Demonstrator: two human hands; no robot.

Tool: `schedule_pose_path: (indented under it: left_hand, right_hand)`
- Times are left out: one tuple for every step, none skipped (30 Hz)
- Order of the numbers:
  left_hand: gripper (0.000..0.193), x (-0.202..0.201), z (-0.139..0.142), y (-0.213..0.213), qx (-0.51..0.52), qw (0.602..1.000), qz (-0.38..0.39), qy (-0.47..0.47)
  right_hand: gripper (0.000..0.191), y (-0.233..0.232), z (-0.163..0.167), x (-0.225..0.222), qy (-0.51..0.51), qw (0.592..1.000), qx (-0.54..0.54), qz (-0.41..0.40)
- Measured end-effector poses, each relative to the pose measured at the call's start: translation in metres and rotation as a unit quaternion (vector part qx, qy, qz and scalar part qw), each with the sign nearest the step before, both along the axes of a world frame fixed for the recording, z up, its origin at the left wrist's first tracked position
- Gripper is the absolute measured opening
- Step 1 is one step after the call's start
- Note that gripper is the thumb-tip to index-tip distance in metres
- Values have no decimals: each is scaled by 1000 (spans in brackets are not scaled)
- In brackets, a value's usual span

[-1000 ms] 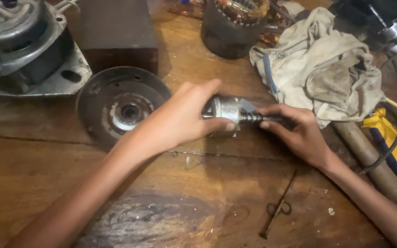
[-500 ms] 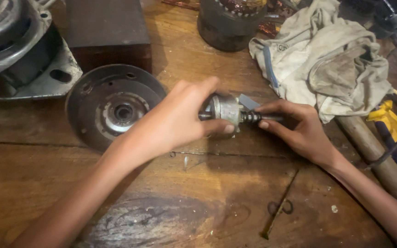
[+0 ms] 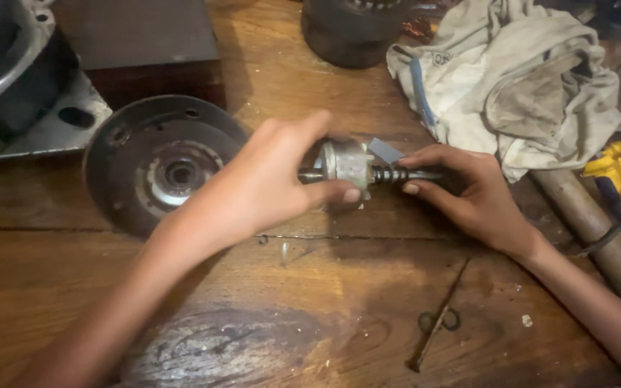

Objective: The person assembles a motor rotor by sliding washers and a spring onto the shaft. They rotate the rotor and adjust the components by hand on a wooden workbench.

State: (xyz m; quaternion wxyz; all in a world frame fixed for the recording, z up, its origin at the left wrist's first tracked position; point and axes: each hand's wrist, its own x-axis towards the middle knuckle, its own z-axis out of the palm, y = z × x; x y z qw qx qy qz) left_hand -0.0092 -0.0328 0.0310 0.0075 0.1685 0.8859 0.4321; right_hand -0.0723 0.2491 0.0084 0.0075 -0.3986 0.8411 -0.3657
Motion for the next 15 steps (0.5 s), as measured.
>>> schedule_pose_path:
  left_hand:
    - [60, 0, 1, 1, -5, 1000, 4, -9]
    - [61, 1, 3, 1, -13, 1000, 9, -22]
    - [62, 2, 4, 1, -22, 999, 15, -35]
    - [63, 2, 5, 1, -30, 998, 20, -46]
    - [62, 2, 5, 1, -27, 998, 20, -51]
    - [60, 2, 5, 1, -23, 998, 21, -56]
    - [58, 2, 4, 0, -20, 998, 21, -62]
    - [59, 2, 4, 0, -13, 999, 12, -34]
    - [60, 2, 2, 0, -6, 1000, 3, -6]
    - [60, 2, 1, -1, 0, 1000, -5, 23]
    - [60, 1, 0, -2, -3, 1000, -3, 11]
    - [59, 1, -1, -2, -5, 1000, -1, 0]
    - [59, 1, -2, -2, -7, 1000, -1, -12]
    - [59, 0, -3, -2, -4, 1000, 0, -16]
    - [59, 1, -3, -3, -1, 1000, 2, -20]
  right_hand:
    - [29, -1, 0, 0, -1, 1000, -1, 2]
    - [28, -1, 0, 0, -7, 1000, -2, -1]
    - [28, -1, 0, 0, -12, 1000, -3, -4]
    - [28, -2, -1, 1, -18, 1000, -4, -7]
    - [28, -2, -1, 1, -13, 1000, 3, -10]
    - [28, -2, -1, 1, -8, 1000, 10, -12]
    - [28, -1, -1, 1, -3, 1000, 17, -14]
    - [29, -1, -1, 1, -6, 1000, 17, -12]
    - [29, -1, -1, 1, -9, 1000, 17, -9]
    - [30, -1, -2, 1, -12, 1000, 17, -6]
    - [30, -1, -2, 1, -14, 1000, 16, -2]
    - [30, -1, -2, 0, -15, 1000, 16, 1]
    - [30, -2, -2, 1, -17, 1000, 17, 3]
    - [30, -2, -2, 1, -6, 1000, 12, 6]
    - [30, -3, -1, 1, 5, 1000, 8, 8]
